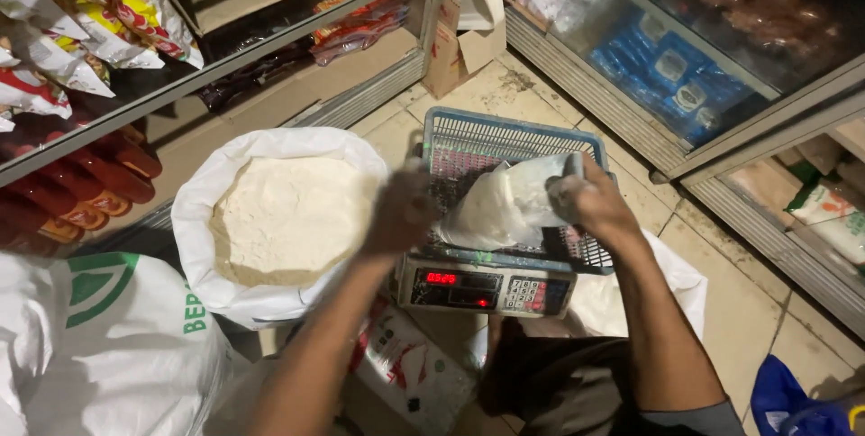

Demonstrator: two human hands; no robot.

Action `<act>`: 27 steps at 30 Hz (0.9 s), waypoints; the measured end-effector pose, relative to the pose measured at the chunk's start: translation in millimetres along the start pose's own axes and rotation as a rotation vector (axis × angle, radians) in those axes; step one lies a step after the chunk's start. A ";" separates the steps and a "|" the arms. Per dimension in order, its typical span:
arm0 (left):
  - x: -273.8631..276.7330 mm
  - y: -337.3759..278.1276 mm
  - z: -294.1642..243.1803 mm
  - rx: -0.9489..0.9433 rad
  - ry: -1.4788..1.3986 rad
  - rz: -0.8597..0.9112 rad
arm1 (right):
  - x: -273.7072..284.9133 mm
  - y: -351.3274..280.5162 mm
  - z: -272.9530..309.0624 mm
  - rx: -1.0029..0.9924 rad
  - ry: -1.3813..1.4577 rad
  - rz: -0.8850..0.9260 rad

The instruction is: Scooping flour from a bulk sack into smaller plastic bags, weighing them on a digital scale, and tying the bags.

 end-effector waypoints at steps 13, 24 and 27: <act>155.4 52.8 -28.9 0.694 0.042 -0.181 | 6.5 28.9 -39.6 -0.152 0.511 -0.088; 170.5 62.4 -43.1 0.757 -0.027 -0.179 | -6.5 47.6 -84.7 -0.242 0.688 -0.113; 175.6 63.4 -35.4 0.769 -0.002 -0.213 | -10.9 59.1 -100.4 -0.281 0.713 -0.115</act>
Point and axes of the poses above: each hand's wrist, its own y-axis towards the middle knuckle, its own x-axis out of the back of the hand, z = x × y, the point moved 5 cm from there along y, towards the middle knuckle, and after that the axes turned 13 degrees about -z, right-handed, at the moved point
